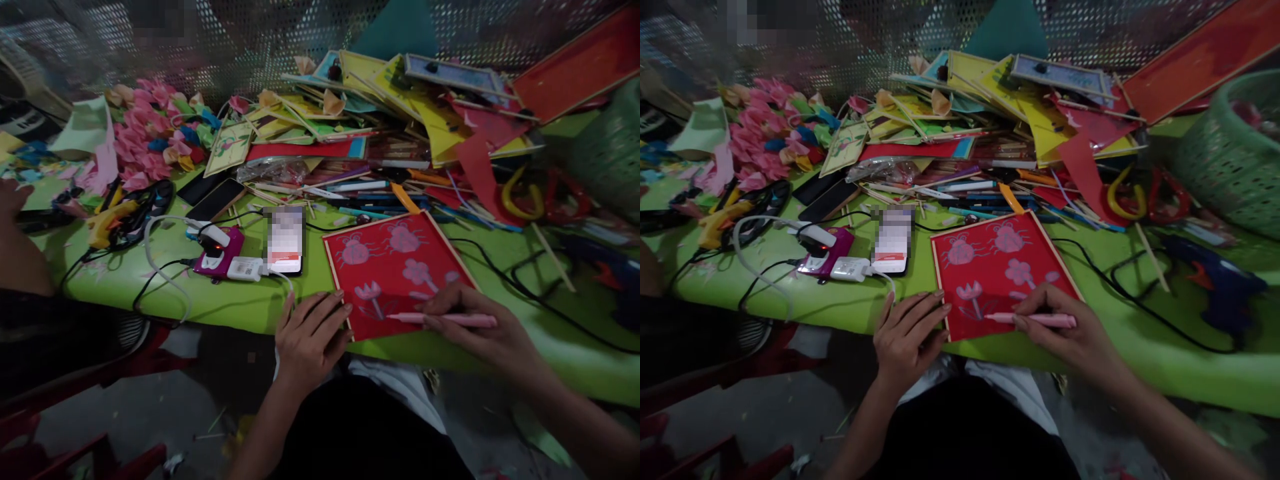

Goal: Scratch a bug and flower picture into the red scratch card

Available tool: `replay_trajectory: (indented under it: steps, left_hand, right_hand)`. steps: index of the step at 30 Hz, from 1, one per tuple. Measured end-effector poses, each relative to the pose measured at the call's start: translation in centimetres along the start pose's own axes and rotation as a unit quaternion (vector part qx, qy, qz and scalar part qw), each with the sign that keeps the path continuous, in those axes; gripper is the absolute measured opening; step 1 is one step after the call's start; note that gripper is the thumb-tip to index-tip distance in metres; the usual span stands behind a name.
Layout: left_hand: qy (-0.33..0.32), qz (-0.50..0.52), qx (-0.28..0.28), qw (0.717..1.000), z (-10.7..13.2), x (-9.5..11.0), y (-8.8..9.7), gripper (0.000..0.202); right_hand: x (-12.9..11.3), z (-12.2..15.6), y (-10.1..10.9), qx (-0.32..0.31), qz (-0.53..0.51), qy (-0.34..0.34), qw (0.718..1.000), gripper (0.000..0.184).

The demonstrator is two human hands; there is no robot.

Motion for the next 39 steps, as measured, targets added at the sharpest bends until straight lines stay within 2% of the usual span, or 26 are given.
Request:
replay_trajectory:
  steps: [16,21,24,39]
  left_hand:
    - [-0.004,0.006,0.007,1.0,-0.05,0.05,0.08,0.026]
    - [0.001,0.006,-0.001,1.0,0.1,-0.03,-0.03,0.027]
    - [0.0,0.005,0.0,1.0,0.09,-0.01,0.0,0.027]
    - [0.0,0.008,0.0,1.0,0.08,-0.04,0.0,0.026]
  right_hand:
    - [-0.24,-0.14,-0.54,-0.019,0.019,0.017,0.999,0.025]
    - [-0.29,-0.07,-0.33,-0.005,0.021,0.013,1.0,0.026]
    - [-0.23,-0.09,-0.36,-0.021,0.039,0.024,0.999,0.025]
    - [-0.71,-0.21,-0.37,0.01,0.062,0.063,0.996,0.027]
Point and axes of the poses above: each hand's wrist, its own z-axis away from the middle knuckle, its own y-axis out of the back of the hand, x = y × z, the point moved 7 cm from there along -z, towards the middle knuckle, and after that the axes turned 7 degrees about x, right-handed, at the moved point
